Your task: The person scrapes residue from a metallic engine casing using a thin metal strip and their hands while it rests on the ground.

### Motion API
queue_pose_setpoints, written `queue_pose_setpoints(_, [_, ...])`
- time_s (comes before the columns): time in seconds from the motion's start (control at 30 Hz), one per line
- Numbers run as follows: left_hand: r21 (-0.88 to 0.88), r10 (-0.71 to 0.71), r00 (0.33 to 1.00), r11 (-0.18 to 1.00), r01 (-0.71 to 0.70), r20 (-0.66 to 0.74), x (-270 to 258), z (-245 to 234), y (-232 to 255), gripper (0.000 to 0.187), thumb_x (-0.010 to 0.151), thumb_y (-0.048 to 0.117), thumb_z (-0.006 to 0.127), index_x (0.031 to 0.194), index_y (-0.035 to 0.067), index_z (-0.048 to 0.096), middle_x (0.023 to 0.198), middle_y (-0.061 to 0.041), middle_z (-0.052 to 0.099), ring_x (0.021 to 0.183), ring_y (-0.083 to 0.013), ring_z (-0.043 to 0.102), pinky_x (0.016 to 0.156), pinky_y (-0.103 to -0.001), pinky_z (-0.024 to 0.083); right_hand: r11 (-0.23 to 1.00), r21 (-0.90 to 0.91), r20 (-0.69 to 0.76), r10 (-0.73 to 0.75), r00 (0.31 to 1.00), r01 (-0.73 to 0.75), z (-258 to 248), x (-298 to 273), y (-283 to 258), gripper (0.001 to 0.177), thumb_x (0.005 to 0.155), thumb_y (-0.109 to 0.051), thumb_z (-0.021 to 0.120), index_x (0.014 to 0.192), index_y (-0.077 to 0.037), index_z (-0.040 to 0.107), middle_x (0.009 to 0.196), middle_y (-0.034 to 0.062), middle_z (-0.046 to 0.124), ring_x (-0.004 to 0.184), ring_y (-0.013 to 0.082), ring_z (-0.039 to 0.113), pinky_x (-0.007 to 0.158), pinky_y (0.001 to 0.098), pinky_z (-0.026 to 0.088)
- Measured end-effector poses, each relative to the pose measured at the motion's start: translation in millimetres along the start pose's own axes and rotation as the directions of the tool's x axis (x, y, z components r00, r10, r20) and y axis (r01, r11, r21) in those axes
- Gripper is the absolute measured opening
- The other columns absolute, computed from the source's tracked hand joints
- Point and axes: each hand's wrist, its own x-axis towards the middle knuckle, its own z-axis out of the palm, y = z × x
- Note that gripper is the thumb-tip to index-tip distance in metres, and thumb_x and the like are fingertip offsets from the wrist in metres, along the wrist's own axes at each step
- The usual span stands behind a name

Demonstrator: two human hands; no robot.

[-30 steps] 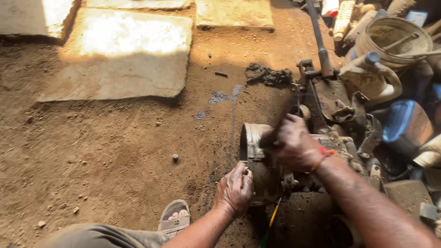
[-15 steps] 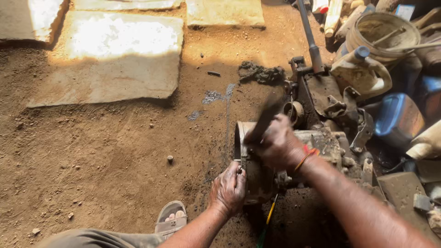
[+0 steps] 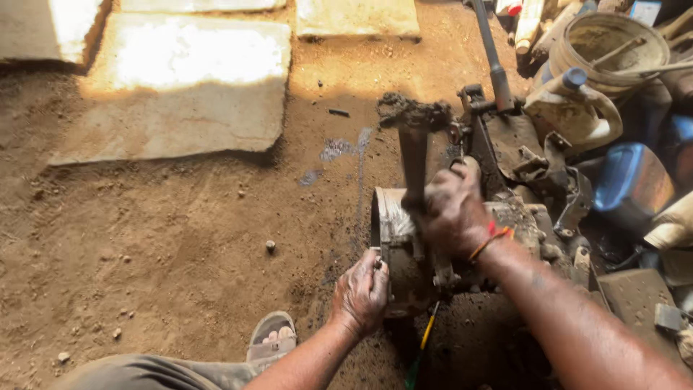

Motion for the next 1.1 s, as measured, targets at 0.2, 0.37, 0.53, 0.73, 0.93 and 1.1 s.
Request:
queue_pose_setpoints(0.2, [0.035,0.032,0.999,0.999,-0.032,-0.003,6.1,3.5,-3.4,0.023,0.102,0.032,0.042,0.109,0.012,0.052,0.092,-0.019,0.068,0.088,-0.0396,0.067,0.08,-0.056,0.052,0.949,0.175,-0.396,-0.177,0.901,0.263,4.1,-16.4,-3.9,0.008,0.088,-0.026,0.071,0.089,-0.023,0.079,0.083,-0.0018,0.075,0.086,0.018,0.069,0.095,0.0468,0.041])
queue_pose_setpoints(0.37, [0.021,0.008,1.0,1.0,-0.009,0.016,4.8,3.9,-6.3,0.025,0.099,0.03,0.041,0.116,0.016,0.05,0.091,-0.016,0.068,0.086,-0.0354,0.068,0.08,-0.054,0.053,0.982,0.155,-0.321,-0.053,0.946,0.108,-8.7,-11.5,-19.5,0.017,0.088,-0.025,0.073,0.072,-0.021,0.076,0.073,-0.0037,0.077,0.081,0.0174,0.07,0.096,0.0468,0.043])
queue_pose_setpoints(0.53, [0.056,-0.003,0.999,0.998,0.001,0.04,6.4,3.7,-7.1,0.025,0.099,0.029,0.039,0.117,0.016,0.051,0.087,-0.015,0.067,0.084,-0.0335,0.068,0.08,-0.054,0.053,0.983,0.177,0.149,0.016,0.989,-0.043,-13.3,-8.5,-33.2,0.011,0.093,-0.028,0.07,0.086,-0.023,0.078,0.078,-0.0006,0.077,0.078,0.0177,0.07,0.097,0.0432,0.046])
queue_pose_setpoints(0.73, [0.048,-0.013,0.998,0.999,0.01,0.055,6.6,4.6,-6.8,0.027,0.099,0.031,0.038,0.119,0.017,0.049,0.088,-0.014,0.066,0.083,-0.0317,0.069,0.078,-0.051,0.055,0.8,0.6,-0.156,0.118,0.981,-0.001,-2.4,-7.9,4.4,0.014,0.093,-0.029,0.072,0.098,-0.017,0.078,0.097,0.0024,0.078,0.085,0.0142,0.076,0.074,0.0352,0.066])
queue_pose_setpoints(0.93, [0.076,-0.04,0.997,0.996,0.035,0.061,5.9,2.8,-5.6,0.027,0.101,0.032,0.039,0.119,0.015,0.05,0.093,-0.014,0.067,0.089,-0.0331,0.068,0.083,-0.054,0.053,0.916,0.397,-0.275,0.057,0.96,0.059,9.4,11.1,-2.6,0.017,0.089,-0.028,0.077,0.102,-0.017,0.08,0.094,0.0043,0.078,0.082,0.0165,0.075,0.076,0.0347,0.061])
queue_pose_setpoints(1.1, [0.072,-0.022,0.997,0.997,0.017,0.079,7.2,1.7,-4.1,0.028,0.102,0.03,0.04,0.123,0.014,0.048,0.097,-0.015,0.068,0.095,-0.0338,0.068,0.088,-0.055,0.053,0.939,0.341,-0.21,0.04,0.977,0.034,1.3,27.5,-10.4,0.012,0.087,-0.031,0.08,0.089,-0.02,0.081,0.081,0.002,0.077,0.077,0.0181,0.073,0.075,0.0365,0.057])
